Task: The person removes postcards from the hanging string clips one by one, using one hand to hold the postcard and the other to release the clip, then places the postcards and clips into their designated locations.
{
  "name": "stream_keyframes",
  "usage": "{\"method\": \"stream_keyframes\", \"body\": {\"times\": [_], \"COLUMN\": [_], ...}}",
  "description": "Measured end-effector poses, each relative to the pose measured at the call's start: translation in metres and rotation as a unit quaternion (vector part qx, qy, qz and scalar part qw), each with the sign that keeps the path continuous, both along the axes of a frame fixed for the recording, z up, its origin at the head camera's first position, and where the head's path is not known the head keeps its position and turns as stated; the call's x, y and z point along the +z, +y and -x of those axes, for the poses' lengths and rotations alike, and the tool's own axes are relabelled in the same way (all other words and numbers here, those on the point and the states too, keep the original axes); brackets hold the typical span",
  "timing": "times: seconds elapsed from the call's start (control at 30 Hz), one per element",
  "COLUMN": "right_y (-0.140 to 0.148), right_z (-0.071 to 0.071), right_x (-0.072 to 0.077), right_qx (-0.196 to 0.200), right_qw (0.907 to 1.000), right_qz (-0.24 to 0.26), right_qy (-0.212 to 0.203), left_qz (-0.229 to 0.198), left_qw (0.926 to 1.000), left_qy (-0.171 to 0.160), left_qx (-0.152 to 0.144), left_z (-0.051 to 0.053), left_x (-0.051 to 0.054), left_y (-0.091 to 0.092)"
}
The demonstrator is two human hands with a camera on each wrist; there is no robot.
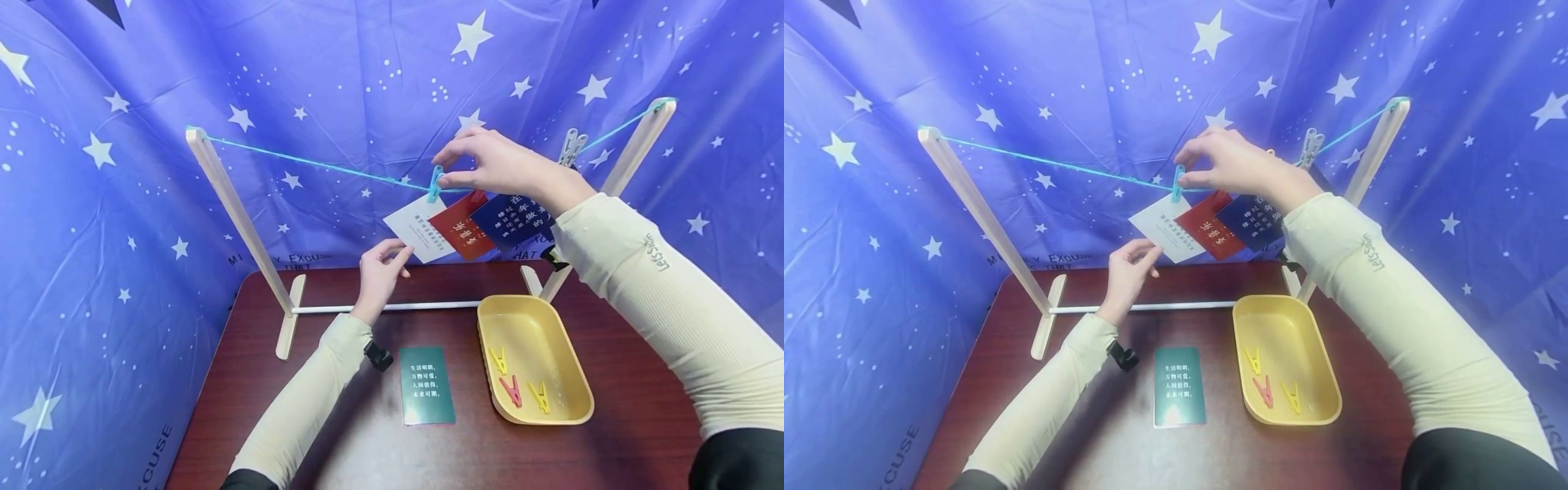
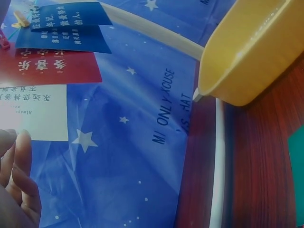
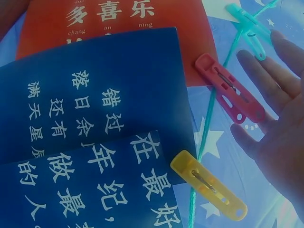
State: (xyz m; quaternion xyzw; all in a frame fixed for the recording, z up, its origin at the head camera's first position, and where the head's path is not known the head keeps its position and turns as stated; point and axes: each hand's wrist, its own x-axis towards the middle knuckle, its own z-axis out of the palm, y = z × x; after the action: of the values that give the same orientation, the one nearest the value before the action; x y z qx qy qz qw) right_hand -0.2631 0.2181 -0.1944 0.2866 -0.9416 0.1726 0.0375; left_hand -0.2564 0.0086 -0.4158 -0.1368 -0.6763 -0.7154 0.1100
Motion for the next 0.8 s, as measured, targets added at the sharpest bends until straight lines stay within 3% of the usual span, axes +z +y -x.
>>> {"method": "stream_keyframes", "body": {"times": [0.43,0.8], "right_y": [-0.0027,-0.0008], "right_z": [-0.0029,-0.0029], "right_x": [0.0010,-0.0065], "right_qx": [-0.015,0.006], "right_qw": [0.9983,0.9971], "right_qz": [0.043,0.073], "right_qy": [-0.035,0.020], "left_qz": [0.016,0.014], "left_qw": [0.9999,0.9999], "left_qy": [0.001,0.007], "left_qx": [0.005,0.002], "left_z": [-0.0017,-0.0029], "left_x": [0.0033,0.0044], "left_y": [-0.0035,-0.0052]}}
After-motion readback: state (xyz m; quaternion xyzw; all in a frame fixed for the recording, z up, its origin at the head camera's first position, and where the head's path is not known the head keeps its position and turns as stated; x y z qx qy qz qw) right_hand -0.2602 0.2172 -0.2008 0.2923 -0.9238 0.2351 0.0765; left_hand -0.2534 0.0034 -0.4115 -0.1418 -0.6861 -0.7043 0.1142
